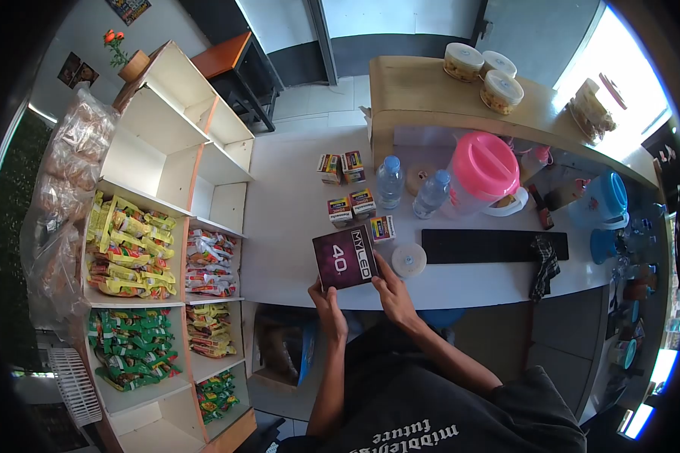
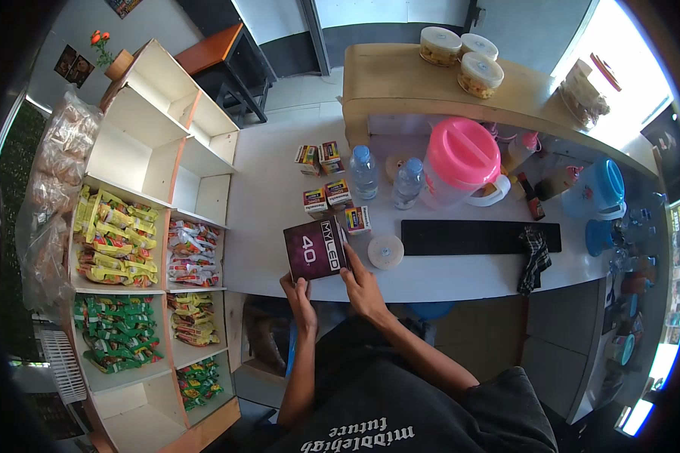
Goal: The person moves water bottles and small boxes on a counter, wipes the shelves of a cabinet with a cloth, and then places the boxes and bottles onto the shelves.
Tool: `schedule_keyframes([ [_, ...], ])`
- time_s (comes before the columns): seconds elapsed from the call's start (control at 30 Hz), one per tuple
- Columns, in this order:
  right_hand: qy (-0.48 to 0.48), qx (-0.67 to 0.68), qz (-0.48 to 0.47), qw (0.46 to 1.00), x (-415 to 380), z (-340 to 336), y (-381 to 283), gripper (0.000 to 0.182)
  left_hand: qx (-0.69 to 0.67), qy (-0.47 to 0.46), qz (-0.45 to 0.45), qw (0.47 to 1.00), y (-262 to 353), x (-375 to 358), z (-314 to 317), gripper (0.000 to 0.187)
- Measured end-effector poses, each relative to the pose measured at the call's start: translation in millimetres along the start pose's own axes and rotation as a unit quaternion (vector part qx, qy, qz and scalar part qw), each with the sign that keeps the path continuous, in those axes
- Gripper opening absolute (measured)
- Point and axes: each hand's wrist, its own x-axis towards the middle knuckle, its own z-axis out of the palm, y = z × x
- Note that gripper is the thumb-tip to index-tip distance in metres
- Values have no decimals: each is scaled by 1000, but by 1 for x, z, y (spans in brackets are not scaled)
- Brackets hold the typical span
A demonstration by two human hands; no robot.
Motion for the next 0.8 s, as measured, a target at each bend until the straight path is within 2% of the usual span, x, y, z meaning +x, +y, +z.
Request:
schedule_keyframes([
  [0.17, -17, 7, -5, 1000, 0, -7, 5, 58, -15, -37, 15, 999, -3, 8, -4, 57],
  [0.23, -4, 23, -63, 998, 3, -3, 12, 59, -5, -44, 16, 999, -5, 11, -7, 58],
  [0.27, -17, 35, -31, 999, 1, -5, 13, 60, -1, -49, 18, 999, -5, 11, -9, 58],
  [0.37, -9, 42, -13, 999, -5, -5, -3, 58, -5, -76, 17, 997, -12, 16, -16, 63],
  [0.47, 55, 67, -28, 996, -11, 6, 13, 57, 14, -79, 4, 997, -7, 15, -17, 66],
  [0.57, 149, 33, -25, 988, -40, 7, 8, 55, 23, -86, 9, 996, -32, 9, -36, 64],
  [0.67, 187, 35, 19, 982, -82, 2, 19, 47, -26, -98, -114, 988, -18, -25, -56, 63],
  [0.8, 174, 50, 105, 978, -150, -8, 55, 39, -12, -246, -221, 944, -15, -64, -88, 67],
])
